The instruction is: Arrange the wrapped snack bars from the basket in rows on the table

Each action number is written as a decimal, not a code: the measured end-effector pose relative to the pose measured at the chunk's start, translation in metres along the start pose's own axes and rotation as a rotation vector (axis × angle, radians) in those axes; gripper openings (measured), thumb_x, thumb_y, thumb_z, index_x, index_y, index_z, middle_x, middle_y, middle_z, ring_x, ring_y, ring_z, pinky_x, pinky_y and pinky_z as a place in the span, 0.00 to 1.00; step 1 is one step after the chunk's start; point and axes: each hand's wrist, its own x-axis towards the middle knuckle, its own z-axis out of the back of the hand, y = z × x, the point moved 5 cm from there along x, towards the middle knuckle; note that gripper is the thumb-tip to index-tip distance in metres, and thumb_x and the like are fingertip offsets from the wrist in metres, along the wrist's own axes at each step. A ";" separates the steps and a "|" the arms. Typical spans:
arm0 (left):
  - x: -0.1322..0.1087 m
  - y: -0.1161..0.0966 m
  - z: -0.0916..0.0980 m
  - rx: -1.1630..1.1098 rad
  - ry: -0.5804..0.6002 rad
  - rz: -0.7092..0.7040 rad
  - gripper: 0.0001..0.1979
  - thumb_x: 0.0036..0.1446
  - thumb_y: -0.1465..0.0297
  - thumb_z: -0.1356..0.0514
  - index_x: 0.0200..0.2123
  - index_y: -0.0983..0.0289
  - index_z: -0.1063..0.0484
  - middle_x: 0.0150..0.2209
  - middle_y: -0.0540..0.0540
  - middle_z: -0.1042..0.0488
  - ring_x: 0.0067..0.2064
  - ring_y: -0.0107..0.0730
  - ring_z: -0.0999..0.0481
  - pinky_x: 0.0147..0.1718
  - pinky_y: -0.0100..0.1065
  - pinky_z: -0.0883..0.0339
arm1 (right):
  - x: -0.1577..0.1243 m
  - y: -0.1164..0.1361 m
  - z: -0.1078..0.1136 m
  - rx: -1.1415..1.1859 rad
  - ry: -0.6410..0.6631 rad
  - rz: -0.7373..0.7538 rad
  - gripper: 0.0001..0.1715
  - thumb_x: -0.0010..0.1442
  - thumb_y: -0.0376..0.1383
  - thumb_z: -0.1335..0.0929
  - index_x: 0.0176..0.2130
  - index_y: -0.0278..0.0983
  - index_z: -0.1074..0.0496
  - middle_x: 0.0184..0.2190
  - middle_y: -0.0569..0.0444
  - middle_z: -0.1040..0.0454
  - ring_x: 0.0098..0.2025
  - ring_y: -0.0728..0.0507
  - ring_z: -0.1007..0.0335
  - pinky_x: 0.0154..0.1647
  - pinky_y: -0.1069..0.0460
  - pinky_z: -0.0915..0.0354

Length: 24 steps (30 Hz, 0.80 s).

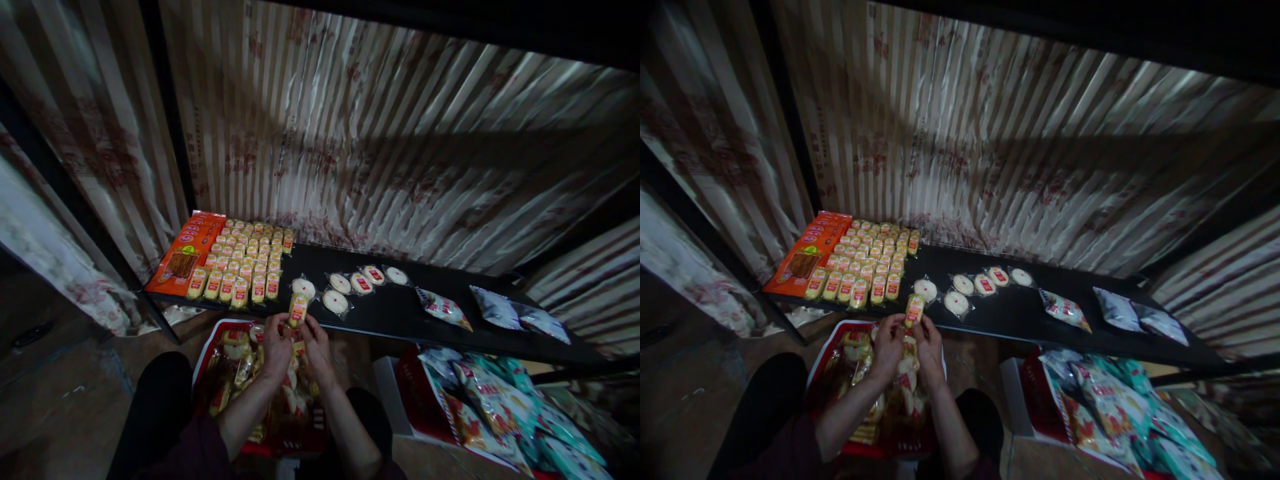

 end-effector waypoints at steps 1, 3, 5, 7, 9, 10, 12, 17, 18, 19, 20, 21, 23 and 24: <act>0.003 -0.003 -0.001 0.005 -0.004 -0.004 0.13 0.48 0.80 0.48 0.35 0.63 0.28 0.38 0.56 0.26 0.41 0.34 0.28 0.45 0.38 0.34 | 0.004 0.001 0.000 0.002 0.002 0.002 0.23 0.51 0.46 0.30 0.43 0.37 0.24 0.41 0.50 0.21 0.43 0.40 0.26 0.45 0.47 0.32; 0.007 -0.007 -0.004 0.008 -0.004 -0.008 0.14 0.48 0.80 0.48 0.36 0.64 0.28 0.38 0.56 0.27 0.40 0.33 0.28 0.45 0.38 0.34 | 0.011 0.001 -0.001 0.011 0.009 0.004 0.23 0.51 0.46 0.30 0.44 0.36 0.25 0.43 0.50 0.22 0.45 0.40 0.27 0.48 0.46 0.33; 0.011 -0.009 -0.007 -0.001 0.001 -0.015 0.14 0.48 0.80 0.48 0.37 0.64 0.28 0.38 0.56 0.27 0.40 0.33 0.28 0.44 0.37 0.33 | 0.019 -0.001 -0.001 0.014 0.006 0.008 0.24 0.51 0.46 0.30 0.46 0.37 0.26 0.45 0.49 0.23 0.47 0.39 0.27 0.51 0.46 0.34; 0.015 -0.011 -0.009 -0.015 0.004 -0.020 0.15 0.48 0.80 0.48 0.38 0.63 0.28 0.39 0.56 0.27 0.41 0.33 0.28 0.45 0.37 0.33 | 0.026 -0.002 0.000 0.009 -0.003 0.013 0.26 0.51 0.46 0.30 0.47 0.37 0.27 0.47 0.48 0.24 0.49 0.39 0.28 0.53 0.45 0.35; 0.019 -0.012 -0.012 -0.023 0.007 -0.024 0.15 0.49 0.80 0.48 0.39 0.63 0.29 0.40 0.56 0.27 0.42 0.33 0.28 0.46 0.37 0.33 | 0.032 -0.003 -0.001 -0.006 -0.001 0.030 0.27 0.52 0.46 0.30 0.49 0.37 0.28 0.48 0.48 0.24 0.49 0.39 0.29 0.52 0.45 0.35; 0.021 -0.013 -0.013 -0.021 0.006 -0.029 0.15 0.49 0.80 0.48 0.39 0.63 0.29 0.41 0.56 0.27 0.43 0.33 0.28 0.47 0.38 0.34 | 0.035 -0.003 -0.002 -0.015 0.002 0.043 0.27 0.52 0.46 0.31 0.50 0.37 0.29 0.47 0.48 0.24 0.48 0.40 0.29 0.51 0.46 0.35; 0.025 -0.015 -0.015 -0.007 0.006 -0.046 0.16 0.49 0.80 0.49 0.39 0.63 0.29 0.42 0.56 0.27 0.44 0.33 0.28 0.48 0.39 0.34 | 0.041 -0.003 -0.003 -0.026 0.010 0.072 0.26 0.53 0.45 0.31 0.49 0.37 0.29 0.45 0.49 0.23 0.45 0.41 0.28 0.48 0.47 0.33; 0.038 -0.023 -0.020 0.037 0.013 -0.096 0.17 0.49 0.81 0.49 0.39 0.62 0.28 0.42 0.56 0.27 0.46 0.34 0.28 0.50 0.40 0.34 | 0.059 0.000 -0.004 -0.038 -0.013 0.120 0.22 0.53 0.44 0.32 0.46 0.36 0.27 0.42 0.50 0.22 0.43 0.42 0.27 0.48 0.47 0.33; 0.041 -0.025 -0.022 0.043 0.014 -0.108 0.17 0.49 0.81 0.49 0.39 0.62 0.28 0.42 0.56 0.27 0.46 0.34 0.28 0.51 0.40 0.34 | 0.063 0.001 -0.003 -0.051 -0.016 0.126 0.22 0.53 0.44 0.32 0.45 0.36 0.27 0.42 0.50 0.22 0.42 0.42 0.27 0.48 0.47 0.34; 0.043 -0.026 -0.024 0.046 0.015 -0.118 0.18 0.48 0.82 0.49 0.40 0.63 0.28 0.42 0.56 0.26 0.46 0.34 0.28 0.51 0.40 0.35 | 0.067 0.002 -0.003 -0.062 -0.014 0.131 0.22 0.53 0.44 0.32 0.46 0.37 0.27 0.41 0.50 0.22 0.42 0.42 0.27 0.48 0.47 0.33; 0.046 -0.028 -0.026 0.047 0.016 -0.127 0.18 0.48 0.82 0.49 0.40 0.63 0.28 0.42 0.56 0.26 0.47 0.35 0.28 0.51 0.40 0.35 | 0.071 0.004 -0.004 -0.070 -0.010 0.137 0.22 0.53 0.44 0.32 0.46 0.37 0.27 0.41 0.50 0.22 0.42 0.42 0.27 0.48 0.47 0.33; 0.049 -0.029 -0.028 0.045 0.019 -0.135 0.18 0.48 0.82 0.49 0.41 0.64 0.28 0.43 0.57 0.26 0.47 0.35 0.28 0.52 0.40 0.35 | 0.074 0.006 -0.004 -0.073 -0.007 0.145 0.22 0.53 0.44 0.32 0.46 0.37 0.27 0.41 0.51 0.22 0.42 0.42 0.27 0.48 0.47 0.33; 0.055 -0.031 -0.033 0.037 0.028 -0.151 0.19 0.49 0.82 0.50 0.42 0.65 0.28 0.44 0.58 0.26 0.48 0.35 0.28 0.53 0.40 0.36 | 0.081 0.009 -0.004 -0.069 -0.002 0.157 0.22 0.54 0.44 0.32 0.46 0.37 0.28 0.41 0.51 0.22 0.43 0.42 0.27 0.49 0.46 0.34; 0.057 -0.032 -0.035 0.032 0.033 -0.156 0.19 0.49 0.82 0.50 0.43 0.65 0.28 0.45 0.58 0.26 0.49 0.35 0.28 0.54 0.40 0.37 | 0.085 0.010 -0.005 -0.065 -0.001 0.160 0.22 0.54 0.44 0.32 0.46 0.37 0.28 0.42 0.50 0.22 0.43 0.42 0.27 0.49 0.46 0.34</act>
